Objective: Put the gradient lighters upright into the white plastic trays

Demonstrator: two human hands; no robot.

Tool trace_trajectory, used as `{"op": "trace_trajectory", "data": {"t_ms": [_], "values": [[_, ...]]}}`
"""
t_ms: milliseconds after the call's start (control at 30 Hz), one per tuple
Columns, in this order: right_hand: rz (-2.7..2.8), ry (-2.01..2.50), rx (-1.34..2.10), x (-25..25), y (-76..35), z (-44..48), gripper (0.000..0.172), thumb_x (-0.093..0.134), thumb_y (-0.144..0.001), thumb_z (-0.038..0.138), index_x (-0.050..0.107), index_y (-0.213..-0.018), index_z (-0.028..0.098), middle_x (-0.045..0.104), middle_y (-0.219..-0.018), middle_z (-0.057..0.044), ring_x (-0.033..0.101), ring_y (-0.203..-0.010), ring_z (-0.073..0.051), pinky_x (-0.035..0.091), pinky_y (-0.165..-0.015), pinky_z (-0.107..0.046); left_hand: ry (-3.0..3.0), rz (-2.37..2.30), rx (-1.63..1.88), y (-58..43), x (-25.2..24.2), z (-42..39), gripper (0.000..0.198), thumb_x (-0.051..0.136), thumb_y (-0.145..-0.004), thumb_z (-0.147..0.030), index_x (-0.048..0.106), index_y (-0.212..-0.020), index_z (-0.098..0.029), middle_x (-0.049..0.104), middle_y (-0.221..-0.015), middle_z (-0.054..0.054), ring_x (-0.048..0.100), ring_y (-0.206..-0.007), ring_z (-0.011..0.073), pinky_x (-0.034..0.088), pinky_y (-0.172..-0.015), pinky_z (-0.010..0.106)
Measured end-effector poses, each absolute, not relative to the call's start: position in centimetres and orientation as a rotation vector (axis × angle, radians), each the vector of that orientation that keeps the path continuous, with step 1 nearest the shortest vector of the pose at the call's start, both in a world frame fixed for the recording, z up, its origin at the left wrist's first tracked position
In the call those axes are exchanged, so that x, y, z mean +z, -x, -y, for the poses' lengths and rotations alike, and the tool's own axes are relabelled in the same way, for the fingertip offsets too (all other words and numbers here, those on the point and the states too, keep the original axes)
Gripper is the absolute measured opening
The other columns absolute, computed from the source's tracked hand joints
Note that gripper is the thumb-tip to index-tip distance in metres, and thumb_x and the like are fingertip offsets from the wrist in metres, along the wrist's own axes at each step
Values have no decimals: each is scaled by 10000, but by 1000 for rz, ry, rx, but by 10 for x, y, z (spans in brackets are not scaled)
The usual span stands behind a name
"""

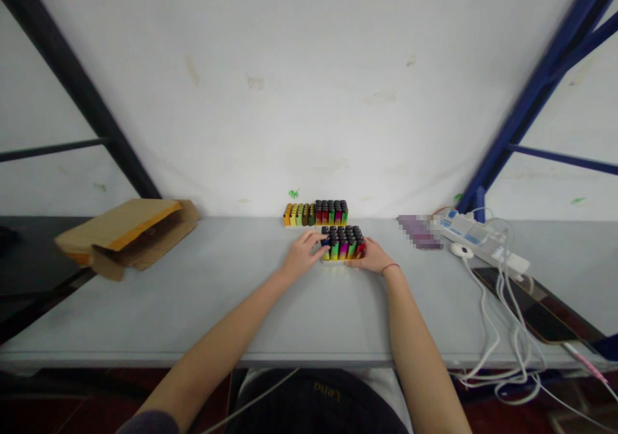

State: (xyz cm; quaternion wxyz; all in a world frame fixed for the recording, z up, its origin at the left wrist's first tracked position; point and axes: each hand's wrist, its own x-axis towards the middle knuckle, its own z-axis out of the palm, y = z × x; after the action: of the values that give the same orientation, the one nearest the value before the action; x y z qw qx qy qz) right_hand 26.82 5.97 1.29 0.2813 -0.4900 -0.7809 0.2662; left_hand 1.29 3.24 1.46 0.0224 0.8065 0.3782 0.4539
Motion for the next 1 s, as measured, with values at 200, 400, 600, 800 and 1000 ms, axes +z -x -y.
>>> {"op": "trace_trajectory", "data": {"t_ms": [200,400,600,800,1000], "values": [[2098,1259,776,15,-266,-57,530,810,-627,469,685,-1041,162,757,-1030,-87,687,-943,-276,574,-879,-406,-2539,-1030,1317,-2,15,-37,253,580,-960,-348,663,-1141,-191,674,-1043,79,670,-1002,194,569,-928,364],[2098,1303,784,21,-264,-53,514,824,-622,485,702,-1011,172,771,-941,-73,701,-928,-288,589,-864,-406,-2709,-1095,1195,-1,17,-36,309,540,-977,-347,659,-1242,-242,650,-1096,81,655,-1024,204,559,-931,373],[2057,1381,658,24,-271,-52,656,891,-551,435,681,-1128,203,772,-1053,-79,705,-961,-303,583,-902,-422,-2593,-1292,1290,6,18,-41,427,570,-953,-395,567,-1353,-246,627,-1203,97,590,-1151,239,477,-1049,433],[1925,1646,502,18,-307,-55,623,903,-541,434,694,-1086,218,782,-967,-75,720,-922,-312,583,-844,-408,-2058,-1808,1509,44,4,-76,485,618,-883,-257,530,-1355,-189,583,-1258,146,544,-1238,292,417,-1105,482],[1860,1892,221,11,-325,-76,375,812,-654,497,697,-820,181,762,-852,-124,719,-836,-313,574,-732,-390,-1867,-1911,1363,60,-8,-105,564,617,-876,-274,457,-1391,-109,551,-1337,224,534,-1304,312,408,-1124,463]]}}
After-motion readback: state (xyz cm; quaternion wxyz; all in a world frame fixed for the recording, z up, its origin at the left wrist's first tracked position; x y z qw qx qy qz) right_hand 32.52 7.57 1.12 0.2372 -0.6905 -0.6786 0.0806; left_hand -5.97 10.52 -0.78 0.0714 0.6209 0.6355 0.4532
